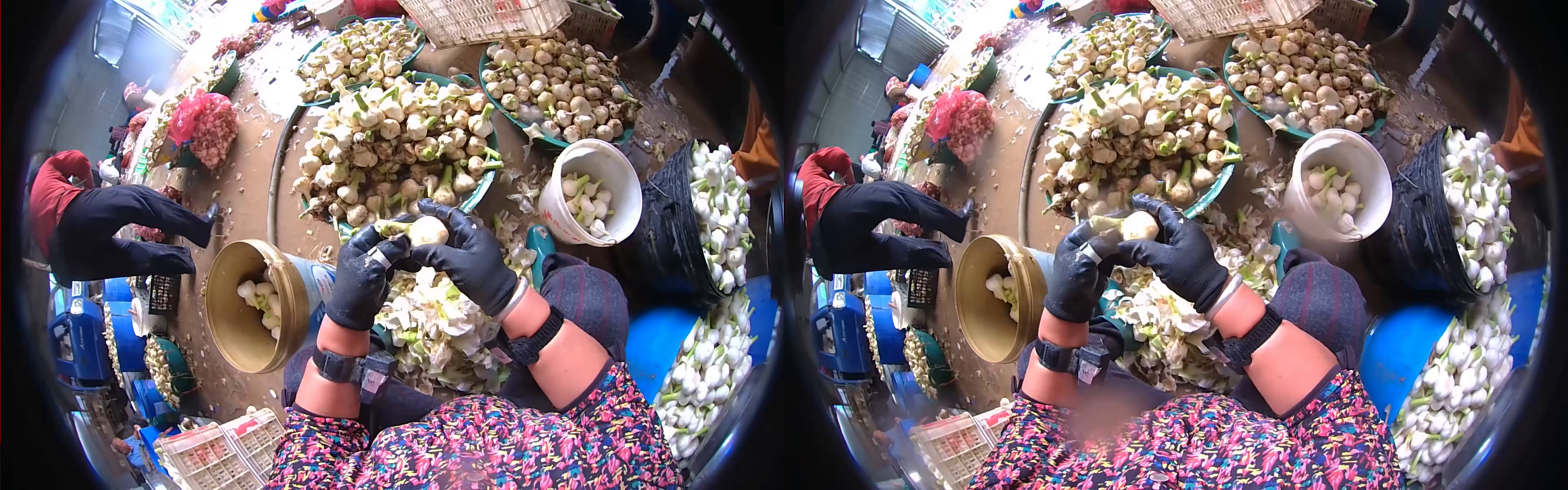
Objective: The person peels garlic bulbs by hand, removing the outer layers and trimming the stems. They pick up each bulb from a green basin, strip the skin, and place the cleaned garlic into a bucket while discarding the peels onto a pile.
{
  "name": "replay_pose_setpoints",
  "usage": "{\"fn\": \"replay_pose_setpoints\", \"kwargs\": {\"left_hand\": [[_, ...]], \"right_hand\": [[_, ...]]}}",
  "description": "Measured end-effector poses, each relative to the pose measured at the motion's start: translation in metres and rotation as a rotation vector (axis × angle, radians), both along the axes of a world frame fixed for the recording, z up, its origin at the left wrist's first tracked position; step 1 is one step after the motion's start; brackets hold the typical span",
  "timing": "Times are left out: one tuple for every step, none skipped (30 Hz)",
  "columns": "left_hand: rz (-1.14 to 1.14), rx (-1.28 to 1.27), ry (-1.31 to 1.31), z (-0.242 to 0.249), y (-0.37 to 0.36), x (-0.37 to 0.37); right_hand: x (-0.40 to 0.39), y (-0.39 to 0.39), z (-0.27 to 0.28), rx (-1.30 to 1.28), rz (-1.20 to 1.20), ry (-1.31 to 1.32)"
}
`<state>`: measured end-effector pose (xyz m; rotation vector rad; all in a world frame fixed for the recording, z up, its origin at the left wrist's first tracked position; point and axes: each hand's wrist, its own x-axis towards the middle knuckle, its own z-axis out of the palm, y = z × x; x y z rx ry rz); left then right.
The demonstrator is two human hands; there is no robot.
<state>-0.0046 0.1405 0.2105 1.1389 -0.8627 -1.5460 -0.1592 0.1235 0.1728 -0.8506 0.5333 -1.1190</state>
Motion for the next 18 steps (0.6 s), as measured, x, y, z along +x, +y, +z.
{"fn": "replay_pose_setpoints", "kwargs": {"left_hand": [[-0.036,-0.022,-0.049,-0.004,0.000,0.004],[-0.073,-0.043,-0.098,-0.007,0.000,0.007],[-0.075,-0.040,-0.095,-0.007,0.001,0.009],[-0.087,-0.123,-0.244,-0.008,0.002,0.010],[-0.099,-0.205,-0.394,-0.009,0.003,0.010],[-0.075,-0.275,-0.442,-0.010,0.004,0.008],[-0.074,-0.267,-0.443,-0.011,0.002,0.009],[-0.137,-0.455,-0.650,-0.014,0.000,0.011],[-0.202,-0.647,-0.856,-0.014,0.000,0.011],[-0.231,-0.660,-0.939,-0.013,0.001,0.008],[-0.230,-0.659,-0.937,-0.013,0.002,0.005],[-0.106,-0.351,-0.541,-0.013,0.005,0.002],[0.014,-0.049,-0.144,-0.013,0.006,0.000],[-0.136,-0.379,-0.551,-0.024,0.006,0.017],[-0.270,-0.826,-0.982,-0.023,-0.005,0.026],[-0.220,-0.545,-0.482,-0.026,0.001,0.025],[-0.164,-0.249,0.009,-0.024,0.007,0.021],[-0.299,-0.693,-0.691,-0.019,0.002,0.025]], "right_hand": [[-0.001,0.001,-0.001,0.001,-0.001,0.002],[-0.003,0.001,0.001,-0.018,-0.026,0.152],[-0.005,0.001,0.002,-0.037,-0.050,0.302],[-0.006,-0.002,-0.003,-0.013,-0.012,0.262],[-0.003,-0.009,-0.004,-0.455,-0.156,0.415],[-0.011,-0.007,-0.002,-0.115,0.130,0.241],[-0.017,-0.003,0.002,0.227,0.410,0.058],[-0.015,-0.002,0.006,0.347,0.516,0.048],[-0.019,0.003,0.028,0.421,0.579,0.121],[-0.018,0.003,0.023,0.446,0.587,0.081],[-0.018,0.003,0.017,0.472,0.593,0.039],[-0.019,0.003,0.013,0.475,0.593,0.040],[-0.021,0.001,0.012,0.486,0.577,-0.031],[-0.023,-0.002,0.011,0.492,0.559,-0.101],[-0.027,-0.005,0.010,0.458,0.484,-0.059],[-0.028,-0.008,0.008,0.432,0.434,-0.031],[-0.029,-0.009,0.006,0.410,0.384,-0.004],[-0.027,-0.009,0.002,0.411,0.382,-0.004]]}}
